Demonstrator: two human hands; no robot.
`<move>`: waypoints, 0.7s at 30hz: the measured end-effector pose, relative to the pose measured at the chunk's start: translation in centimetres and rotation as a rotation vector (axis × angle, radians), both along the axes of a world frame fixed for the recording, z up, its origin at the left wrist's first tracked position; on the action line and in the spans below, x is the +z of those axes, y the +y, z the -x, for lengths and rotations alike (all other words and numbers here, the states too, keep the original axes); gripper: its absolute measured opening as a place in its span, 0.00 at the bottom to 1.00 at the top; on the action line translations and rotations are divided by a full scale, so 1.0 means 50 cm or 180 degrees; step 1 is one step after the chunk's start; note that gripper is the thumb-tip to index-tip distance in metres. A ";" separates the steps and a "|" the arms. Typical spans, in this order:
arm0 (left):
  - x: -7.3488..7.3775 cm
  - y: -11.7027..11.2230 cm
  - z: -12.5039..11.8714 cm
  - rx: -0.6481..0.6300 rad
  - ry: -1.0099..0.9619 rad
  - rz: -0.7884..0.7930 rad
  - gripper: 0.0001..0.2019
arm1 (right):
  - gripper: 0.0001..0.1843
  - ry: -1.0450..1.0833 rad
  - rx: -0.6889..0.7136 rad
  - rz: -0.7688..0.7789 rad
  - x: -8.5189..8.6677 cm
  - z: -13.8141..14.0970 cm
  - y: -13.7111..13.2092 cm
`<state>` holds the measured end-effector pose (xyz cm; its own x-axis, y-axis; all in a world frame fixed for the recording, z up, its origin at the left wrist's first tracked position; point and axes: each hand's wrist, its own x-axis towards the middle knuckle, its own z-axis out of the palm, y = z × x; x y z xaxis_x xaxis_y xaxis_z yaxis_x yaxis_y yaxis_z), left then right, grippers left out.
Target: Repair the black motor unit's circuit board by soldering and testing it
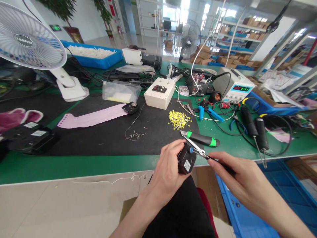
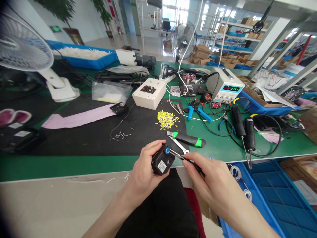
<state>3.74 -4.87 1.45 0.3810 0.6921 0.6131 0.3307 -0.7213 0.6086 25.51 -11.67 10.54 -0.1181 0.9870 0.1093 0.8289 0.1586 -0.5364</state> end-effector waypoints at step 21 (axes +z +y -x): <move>0.010 -0.018 -0.025 0.0235 0.0489 -0.0159 0.35 | 0.12 -0.0397 0.0045 0.0288 0.044 -0.020 0.021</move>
<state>5.01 -5.78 1.94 0.4220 0.6918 0.5859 0.4701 -0.7196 0.5110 26.51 -10.60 12.73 -0.1391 0.9903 0.0035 0.8881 0.1264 -0.4419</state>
